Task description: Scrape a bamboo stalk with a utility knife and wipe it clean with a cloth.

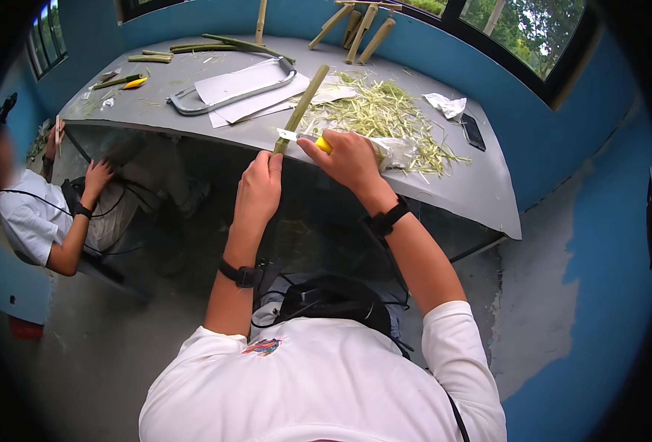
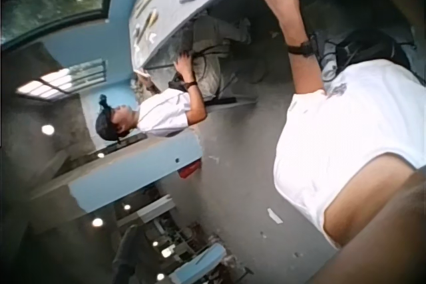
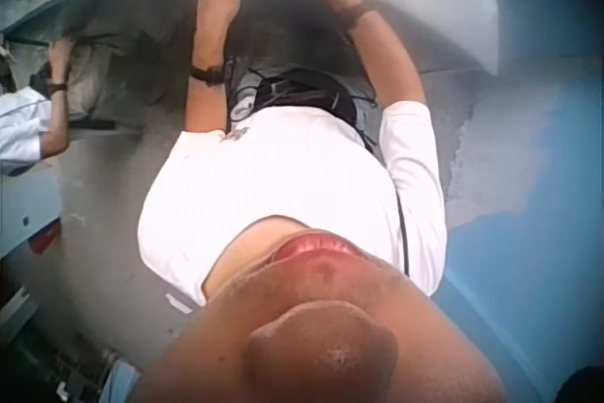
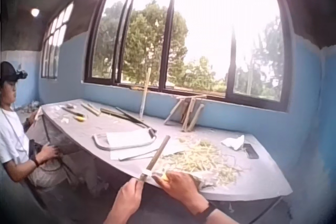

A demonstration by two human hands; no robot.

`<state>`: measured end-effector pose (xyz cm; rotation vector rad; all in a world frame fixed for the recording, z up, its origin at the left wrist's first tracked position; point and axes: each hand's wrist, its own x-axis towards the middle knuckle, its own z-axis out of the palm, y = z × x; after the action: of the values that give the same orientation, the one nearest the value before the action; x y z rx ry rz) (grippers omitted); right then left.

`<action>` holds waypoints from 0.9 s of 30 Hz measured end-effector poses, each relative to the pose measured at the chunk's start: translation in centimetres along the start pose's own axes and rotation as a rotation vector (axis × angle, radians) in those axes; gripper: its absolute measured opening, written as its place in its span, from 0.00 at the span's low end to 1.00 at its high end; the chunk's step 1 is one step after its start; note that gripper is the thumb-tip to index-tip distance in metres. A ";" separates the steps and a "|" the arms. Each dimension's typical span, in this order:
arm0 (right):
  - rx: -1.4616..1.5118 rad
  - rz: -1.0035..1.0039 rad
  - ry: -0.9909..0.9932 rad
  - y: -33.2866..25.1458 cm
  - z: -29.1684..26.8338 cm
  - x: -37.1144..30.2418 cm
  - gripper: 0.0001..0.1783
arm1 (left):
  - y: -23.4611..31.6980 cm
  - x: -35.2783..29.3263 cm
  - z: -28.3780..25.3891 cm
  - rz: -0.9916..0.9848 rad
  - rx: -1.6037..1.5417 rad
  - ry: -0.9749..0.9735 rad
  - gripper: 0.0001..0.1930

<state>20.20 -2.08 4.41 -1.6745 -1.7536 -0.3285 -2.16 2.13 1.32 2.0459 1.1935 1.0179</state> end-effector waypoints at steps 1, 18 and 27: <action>-0.014 -0.003 -0.020 -0.1 0.1 0.0 0.44 | 0.3 0.0 0.2 0.026 0.015 0.021 0.21; -0.159 0.143 0.007 -0.8 1.1 0.1 0.44 | 1.2 -1.3 0.1 0.032 0.114 0.087 0.21; 0.005 0.113 0.005 0.1 -0.7 -0.7 0.42 | -1.3 -5.3 -2.8 -0.057 0.100 0.099 0.21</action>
<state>20.47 -3.03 4.43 -1.7590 -1.6474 -0.2764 -6.75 -1.74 0.08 2.0456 1.3708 1.0620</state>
